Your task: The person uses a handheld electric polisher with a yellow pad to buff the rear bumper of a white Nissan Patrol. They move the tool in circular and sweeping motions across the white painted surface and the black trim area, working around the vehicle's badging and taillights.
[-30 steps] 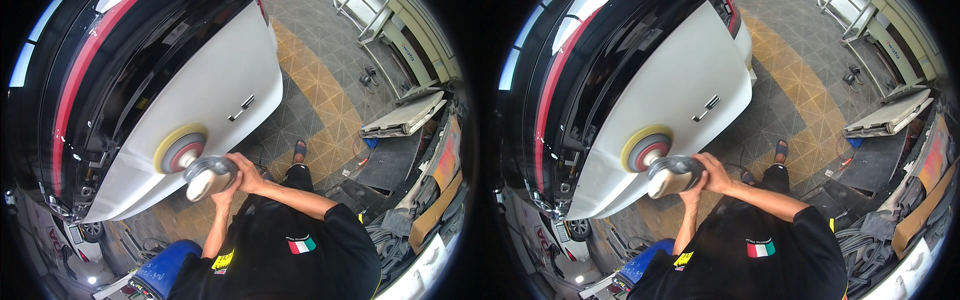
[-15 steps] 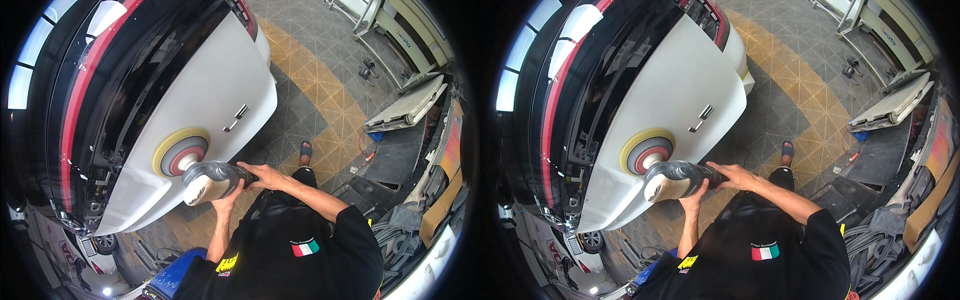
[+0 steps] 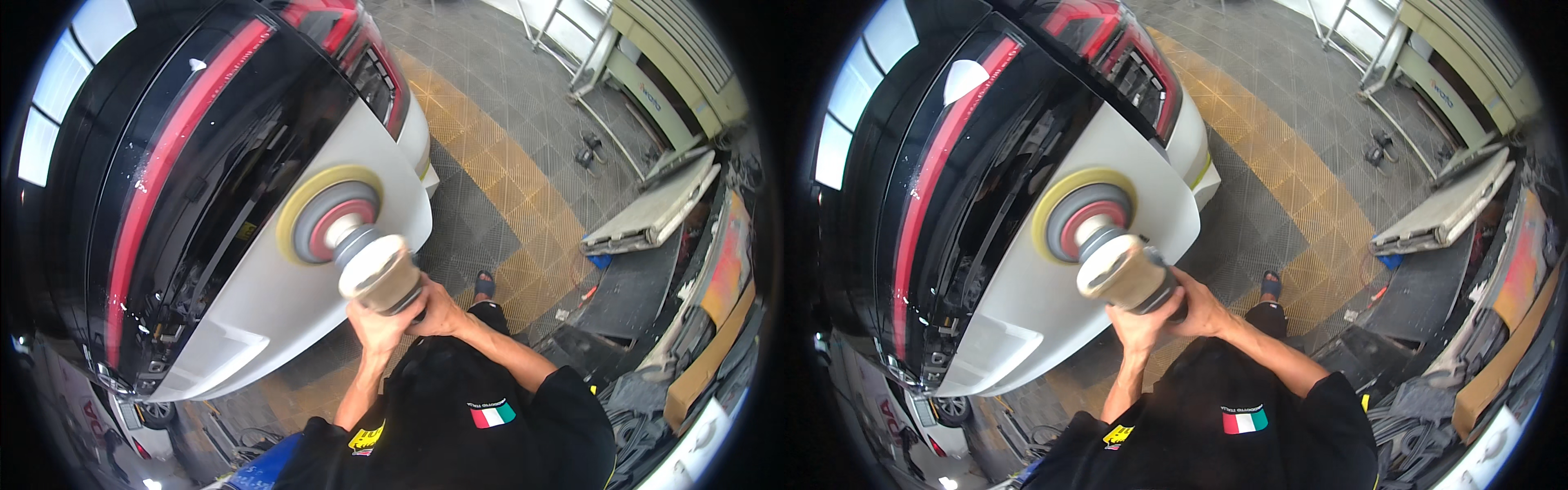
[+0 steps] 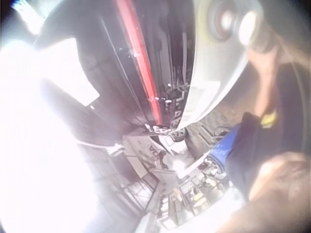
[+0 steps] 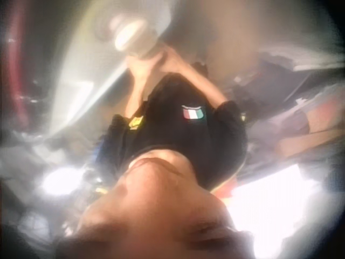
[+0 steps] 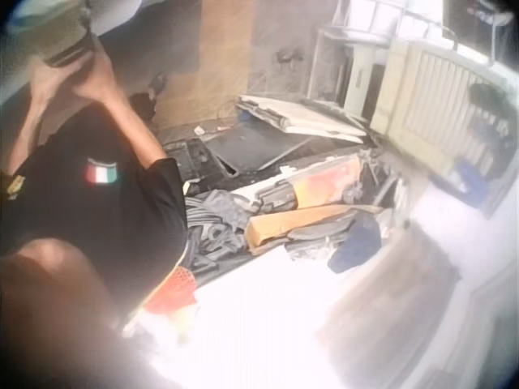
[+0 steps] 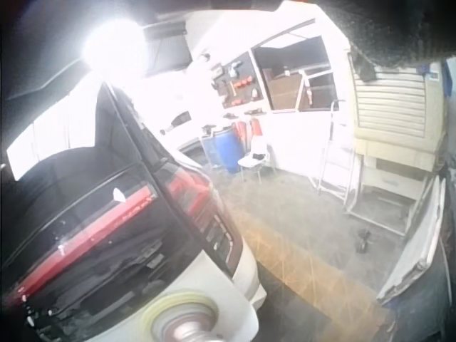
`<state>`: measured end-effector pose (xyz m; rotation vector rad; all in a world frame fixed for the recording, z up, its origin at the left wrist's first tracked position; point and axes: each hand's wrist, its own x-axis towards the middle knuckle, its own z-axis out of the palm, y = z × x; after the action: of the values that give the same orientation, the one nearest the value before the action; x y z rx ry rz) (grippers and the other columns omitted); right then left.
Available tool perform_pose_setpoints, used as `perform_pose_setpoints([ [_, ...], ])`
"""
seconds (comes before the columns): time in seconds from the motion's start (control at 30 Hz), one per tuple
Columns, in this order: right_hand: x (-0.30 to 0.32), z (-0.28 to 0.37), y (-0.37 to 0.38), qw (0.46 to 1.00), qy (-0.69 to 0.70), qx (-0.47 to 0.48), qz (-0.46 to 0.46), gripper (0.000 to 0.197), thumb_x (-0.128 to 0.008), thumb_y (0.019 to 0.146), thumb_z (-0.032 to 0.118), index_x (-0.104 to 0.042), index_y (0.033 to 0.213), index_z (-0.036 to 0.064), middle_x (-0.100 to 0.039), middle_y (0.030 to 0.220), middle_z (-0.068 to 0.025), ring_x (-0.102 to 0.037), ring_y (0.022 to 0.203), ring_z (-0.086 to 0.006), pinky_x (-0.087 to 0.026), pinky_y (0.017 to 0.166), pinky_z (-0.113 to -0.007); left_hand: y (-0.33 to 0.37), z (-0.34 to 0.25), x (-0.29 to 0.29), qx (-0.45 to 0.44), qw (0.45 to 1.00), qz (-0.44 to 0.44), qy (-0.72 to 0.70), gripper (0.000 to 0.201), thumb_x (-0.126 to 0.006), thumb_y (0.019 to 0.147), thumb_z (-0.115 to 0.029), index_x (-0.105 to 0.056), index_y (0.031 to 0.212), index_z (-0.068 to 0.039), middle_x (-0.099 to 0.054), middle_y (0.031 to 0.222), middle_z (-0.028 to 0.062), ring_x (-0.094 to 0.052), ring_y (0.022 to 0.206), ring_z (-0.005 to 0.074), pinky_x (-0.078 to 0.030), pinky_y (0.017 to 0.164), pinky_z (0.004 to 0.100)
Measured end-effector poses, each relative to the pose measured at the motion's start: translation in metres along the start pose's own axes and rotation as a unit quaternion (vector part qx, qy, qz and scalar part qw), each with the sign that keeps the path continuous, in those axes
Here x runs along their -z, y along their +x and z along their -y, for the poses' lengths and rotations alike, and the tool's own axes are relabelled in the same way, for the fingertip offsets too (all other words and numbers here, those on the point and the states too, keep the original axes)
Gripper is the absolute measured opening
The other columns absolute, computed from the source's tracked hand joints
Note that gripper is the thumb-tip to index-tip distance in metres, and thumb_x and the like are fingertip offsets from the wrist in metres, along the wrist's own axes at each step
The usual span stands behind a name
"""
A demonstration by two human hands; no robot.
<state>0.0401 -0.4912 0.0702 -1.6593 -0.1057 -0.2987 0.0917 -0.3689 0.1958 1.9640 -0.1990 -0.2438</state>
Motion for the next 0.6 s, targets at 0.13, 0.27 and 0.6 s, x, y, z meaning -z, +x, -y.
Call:
perform_pose_setpoints([
  [0.13, 0.024, 0.006, 0.005, 0.996, 0.018, -0.085, -0.032, 0.105, -0.096, 0.069, 0.023, -0.041, 0.155, 0.0015, -0.068, 0.136, -0.0256, -0.068, 0.126, -0.0419, -0.056, 0.103, -0.047, 0.001, -0.003, -0.034, 0.017, 1.000, -0.008, 0.023, 0.086, -0.100, 0.068, -0.038, -0.063, 0.136, 0.001, -0.077, 0.122, 0.0165, -0.076, 0.113, 0.0237, -0.058, 0.102, 0.0386],
  [0.27, 0.025, -0.023, 0.004, 0.997, 0.031, -0.072, -0.013, 0.096, -0.095, 0.071, 0.022, -0.044, 0.151, 0.0027, -0.071, 0.131, -0.0226, -0.072, 0.120, -0.0353, -0.058, 0.098, -0.044, 0.004, 0.011, -0.044, 0.001, 0.998, -0.050, 0.041, 0.089, -0.100, 0.065, -0.043, -0.060, 0.133, 0.000, -0.077, 0.118, 0.0183, -0.078, 0.108, 0.0302, -0.060, 0.096, 0.0418],
  [0.6, 0.050, -0.017, 0.024, 0.989, 0.047, -0.044, -0.135, 0.037, -0.086, 0.080, 0.013, -0.072, 0.112, -0.0006, -0.077, 0.109, -0.0126, -0.073, 0.104, -0.0222, -0.057, 0.090, -0.040, 0.045, -0.002, -0.092, -0.008, 0.984, -0.012, 0.180, 0.090, -0.096, 0.064, -0.051, -0.056, 0.119, 0.007, -0.076, 0.099, 0.0263, -0.078, 0.091, 0.0410, -0.062, 0.084, 0.0462],
])
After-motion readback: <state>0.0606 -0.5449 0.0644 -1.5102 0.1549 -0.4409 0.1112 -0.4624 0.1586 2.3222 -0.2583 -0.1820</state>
